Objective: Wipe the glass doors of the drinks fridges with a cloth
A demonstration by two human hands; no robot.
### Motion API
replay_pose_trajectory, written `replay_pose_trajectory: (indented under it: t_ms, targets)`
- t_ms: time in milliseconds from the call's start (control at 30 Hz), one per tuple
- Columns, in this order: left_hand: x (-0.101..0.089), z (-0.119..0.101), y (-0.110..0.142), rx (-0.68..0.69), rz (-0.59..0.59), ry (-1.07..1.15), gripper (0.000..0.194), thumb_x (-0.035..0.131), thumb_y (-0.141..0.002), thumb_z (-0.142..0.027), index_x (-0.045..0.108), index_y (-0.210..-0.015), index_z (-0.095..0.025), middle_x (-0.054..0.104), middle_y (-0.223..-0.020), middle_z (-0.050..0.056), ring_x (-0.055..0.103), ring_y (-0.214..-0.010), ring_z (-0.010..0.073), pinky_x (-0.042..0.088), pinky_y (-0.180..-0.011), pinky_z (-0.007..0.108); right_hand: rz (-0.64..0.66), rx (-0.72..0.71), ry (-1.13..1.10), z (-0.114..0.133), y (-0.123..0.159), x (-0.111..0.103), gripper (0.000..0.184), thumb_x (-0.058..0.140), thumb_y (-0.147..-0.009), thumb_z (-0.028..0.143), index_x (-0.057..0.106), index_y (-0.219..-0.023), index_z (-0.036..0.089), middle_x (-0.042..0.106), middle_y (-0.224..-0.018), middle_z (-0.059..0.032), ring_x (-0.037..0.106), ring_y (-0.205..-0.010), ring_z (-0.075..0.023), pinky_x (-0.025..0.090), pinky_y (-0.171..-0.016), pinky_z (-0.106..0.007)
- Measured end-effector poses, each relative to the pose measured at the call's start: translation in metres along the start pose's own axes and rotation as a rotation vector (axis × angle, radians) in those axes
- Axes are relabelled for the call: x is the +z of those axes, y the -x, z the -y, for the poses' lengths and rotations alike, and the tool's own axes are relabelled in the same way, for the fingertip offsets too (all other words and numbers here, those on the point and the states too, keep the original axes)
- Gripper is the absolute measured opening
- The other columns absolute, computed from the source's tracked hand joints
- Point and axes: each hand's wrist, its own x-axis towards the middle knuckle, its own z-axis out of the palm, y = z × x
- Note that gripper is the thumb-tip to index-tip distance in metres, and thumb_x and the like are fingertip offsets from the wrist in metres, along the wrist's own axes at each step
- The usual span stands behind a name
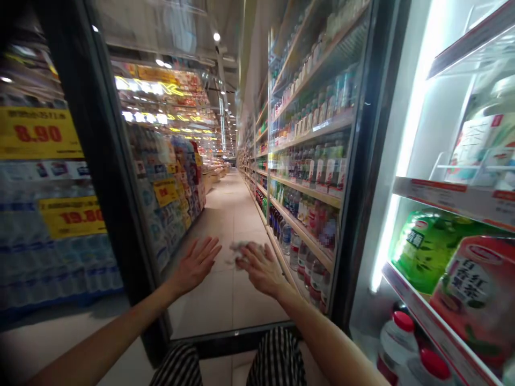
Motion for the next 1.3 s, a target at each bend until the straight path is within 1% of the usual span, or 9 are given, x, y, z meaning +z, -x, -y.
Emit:
replay_pose_trajectory:
  t_ms: [133,200,333,533,700,900,1033,1133,1300]
  targets:
    - [-0.011,0.018,0.016,-0.155,-0.04,-0.034,0.058,0.044,-0.084,-0.017,0.028,-0.139,-0.025,0.038,-0.14,0.009,0.023,-0.135,0.0198,0.014,-0.113,0.045,-0.144,0.365,0.043,-0.005,-0.045,-0.005,0.049,0.047,-0.082,0.022,0.044,-0.13,0.026,0.03,-0.146,-0.0082,0.012,-0.139,-0.0268,0.008,-0.11,-0.054]
    - [-0.019,0.027,0.026,-0.221,-0.039,-0.049,0.06,0.045,-0.084,-0.017,0.024,-0.14,-0.024,0.033,-0.143,0.01,0.021,-0.135,0.0213,0.015,-0.112,0.047,-0.084,0.231,0.004,0.007,-0.044,0.001,0.049,0.048,-0.081,0.021,0.045,-0.129,0.027,0.032,-0.145,-0.0065,0.014,-0.139,-0.0256,0.01,-0.111,-0.052]
    - [-0.03,0.038,0.052,-0.274,0.003,-0.037,0.062,0.045,-0.085,-0.019,0.021,-0.141,-0.024,0.031,-0.144,0.01,0.022,-0.136,0.0212,0.016,-0.112,0.045,0.017,-0.247,-0.05,0.023,-0.041,0.014,0.041,0.047,-0.084,0.021,0.049,-0.124,0.031,0.041,-0.141,0.0017,0.022,-0.136,-0.0158,0.009,-0.114,-0.042]
    - [-0.037,0.038,0.065,-0.369,-0.009,-0.05,0.063,0.044,-0.086,-0.02,0.016,-0.142,-0.021,0.029,-0.144,0.013,0.023,-0.136,0.0234,0.024,-0.109,0.047,-0.158,0.145,0.007,0.028,-0.093,0.01,0.045,0.045,-0.084,0.018,0.045,-0.128,0.03,0.034,-0.145,-0.0036,0.015,-0.139,-0.0239,0.007,-0.111,-0.053]
    - [-0.053,0.045,0.069,-0.355,-0.035,0.018,0.063,0.043,-0.086,-0.017,0.016,-0.142,-0.02,0.025,-0.147,0.012,0.024,-0.135,0.0244,0.033,-0.106,0.044,-0.012,-0.396,-0.089,0.063,-0.087,0.03,0.036,0.044,-0.087,0.024,0.05,-0.123,0.028,0.035,-0.144,0.0008,0.024,-0.136,-0.0177,0.019,-0.112,-0.042]
    - [-0.068,0.054,0.065,-0.437,-0.143,0.013,0.059,0.042,-0.086,-0.018,0.02,-0.141,-0.022,0.024,-0.147,0.011,0.025,-0.135,0.0257,0.03,-0.107,0.048,-0.089,-0.077,-0.114,0.092,-0.149,0.031,0.043,0.044,-0.087,0.022,0.042,-0.13,0.027,0.027,-0.148,-0.0035,0.015,-0.139,-0.0238,0.009,-0.111,-0.052]
    - [-0.073,0.058,0.062,-0.485,-0.151,-0.004,0.059,0.043,-0.086,-0.02,0.021,-0.141,-0.021,0.023,-0.147,0.012,0.025,-0.135,0.0273,0.028,-0.107,0.049,-0.019,-0.42,-0.123,0.114,-0.13,0.041,0.033,0.042,-0.089,0.027,0.052,-0.121,0.025,0.037,-0.143,0.0,0.022,-0.136,-0.0181,0.011,-0.114,-0.044]
    - [-0.073,0.058,0.063,-0.478,-0.144,-0.017,0.06,0.045,-0.085,-0.02,0.021,-0.14,-0.02,0.024,-0.147,0.013,0.024,-0.135,0.0272,0.028,-0.107,0.049,-0.102,-0.449,-0.07,0.091,-0.119,0.036,0.026,0.043,-0.089,0.03,0.057,-0.111,0.032,0.042,-0.139,0.007,0.022,-0.135,-0.0117,0.004,-0.115,-0.037]
    - [-0.065,0.047,0.047,-0.437,-0.136,-0.043,0.062,0.046,-0.085,-0.018,0.02,-0.141,-0.02,0.026,-0.146,0.013,0.023,-0.136,0.0255,0.026,-0.108,0.048,-0.202,0.065,0.025,0.019,-0.11,0.002,0.043,0.044,-0.084,0.014,0.047,-0.127,0.022,0.033,-0.144,-0.0096,0.01,-0.139,-0.0266,0.001,-0.11,-0.056]
